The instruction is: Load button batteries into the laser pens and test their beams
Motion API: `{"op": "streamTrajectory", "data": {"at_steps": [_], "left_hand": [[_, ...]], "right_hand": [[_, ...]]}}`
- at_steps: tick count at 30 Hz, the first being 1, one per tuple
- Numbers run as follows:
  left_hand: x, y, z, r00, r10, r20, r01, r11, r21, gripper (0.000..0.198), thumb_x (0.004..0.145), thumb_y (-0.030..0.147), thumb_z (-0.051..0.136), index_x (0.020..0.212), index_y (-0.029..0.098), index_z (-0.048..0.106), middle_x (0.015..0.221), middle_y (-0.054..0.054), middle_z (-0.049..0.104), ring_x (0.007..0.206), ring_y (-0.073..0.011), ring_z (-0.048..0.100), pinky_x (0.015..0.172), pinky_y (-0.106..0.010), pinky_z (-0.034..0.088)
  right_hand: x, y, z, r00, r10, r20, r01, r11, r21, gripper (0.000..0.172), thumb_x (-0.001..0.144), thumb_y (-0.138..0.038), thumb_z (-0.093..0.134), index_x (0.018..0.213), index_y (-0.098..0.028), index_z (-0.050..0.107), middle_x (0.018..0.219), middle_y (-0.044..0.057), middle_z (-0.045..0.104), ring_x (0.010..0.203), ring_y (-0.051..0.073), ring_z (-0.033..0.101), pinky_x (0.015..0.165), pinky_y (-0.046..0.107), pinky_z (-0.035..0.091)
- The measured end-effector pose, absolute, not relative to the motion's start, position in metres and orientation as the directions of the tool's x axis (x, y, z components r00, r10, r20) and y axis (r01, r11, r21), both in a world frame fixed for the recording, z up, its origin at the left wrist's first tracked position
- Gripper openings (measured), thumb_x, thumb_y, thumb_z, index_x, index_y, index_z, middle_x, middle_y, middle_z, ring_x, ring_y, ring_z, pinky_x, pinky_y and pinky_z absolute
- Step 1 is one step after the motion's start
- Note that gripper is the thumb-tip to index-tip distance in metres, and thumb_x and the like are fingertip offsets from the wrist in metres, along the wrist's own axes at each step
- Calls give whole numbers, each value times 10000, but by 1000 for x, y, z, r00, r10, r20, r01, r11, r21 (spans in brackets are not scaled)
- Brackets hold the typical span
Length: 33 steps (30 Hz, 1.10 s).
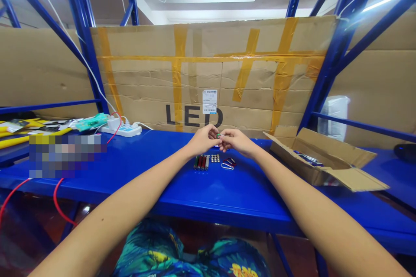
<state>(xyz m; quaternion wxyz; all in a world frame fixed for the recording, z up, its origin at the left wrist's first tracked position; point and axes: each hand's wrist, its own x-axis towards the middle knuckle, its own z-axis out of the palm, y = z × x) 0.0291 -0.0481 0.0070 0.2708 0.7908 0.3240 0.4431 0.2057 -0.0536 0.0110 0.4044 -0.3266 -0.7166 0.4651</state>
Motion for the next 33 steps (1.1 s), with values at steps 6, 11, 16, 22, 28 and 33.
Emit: {"op": "streamTrajectory", "data": {"at_steps": [6,11,16,22,28,33], "left_hand": [[24,-45,11,312,764,565,345,-645,681,141,723,189,667,818,144,572,760,-24,649,722,-137,621,676,-267,487],[22,-44,14,302,759,577,274,-649,710,72,782,198,609,815,150,567,708,-20,652,685,-145,641,670,-273,498],[24,-49,14,290,726,624,302,-688,660,55,824,206,568,842,155,579,732,-15,652,674,-131,624,664,-255,484],[28,-62,13,340,671,659,425,-735,529,141,879,237,513,867,162,632,760,-15,669,720,-137,601,695,-253,440],[27,-60,16,302,686,662,475,-711,519,107,857,222,536,827,165,621,767,-6,659,715,-130,569,672,-239,410],[7,-38,18,257,698,668,556,-672,489,148,815,308,621,768,169,603,690,14,602,657,-119,513,621,-239,381]], "right_hand": [[205,-51,10,-409,840,358,38,407,-913,363,710,-448,743,836,-162,557,636,5,644,573,134,619,554,272,514],[204,-56,15,-361,814,455,-7,486,-874,369,737,-413,718,944,-204,495,613,-35,632,556,147,632,536,275,512],[205,-56,17,-358,819,449,2,481,-876,334,703,-403,733,855,-193,522,589,-21,640,541,154,635,532,287,518],[205,-58,15,-424,813,400,127,491,-862,242,720,-339,700,770,-173,532,549,-11,629,454,130,583,470,266,488],[191,-62,8,-459,840,289,280,445,-850,118,813,-189,571,756,-186,468,579,-7,629,462,115,582,454,228,472],[200,-53,6,-377,864,333,508,493,-706,49,816,-136,510,807,-184,510,618,2,636,516,125,593,493,223,452]]}}
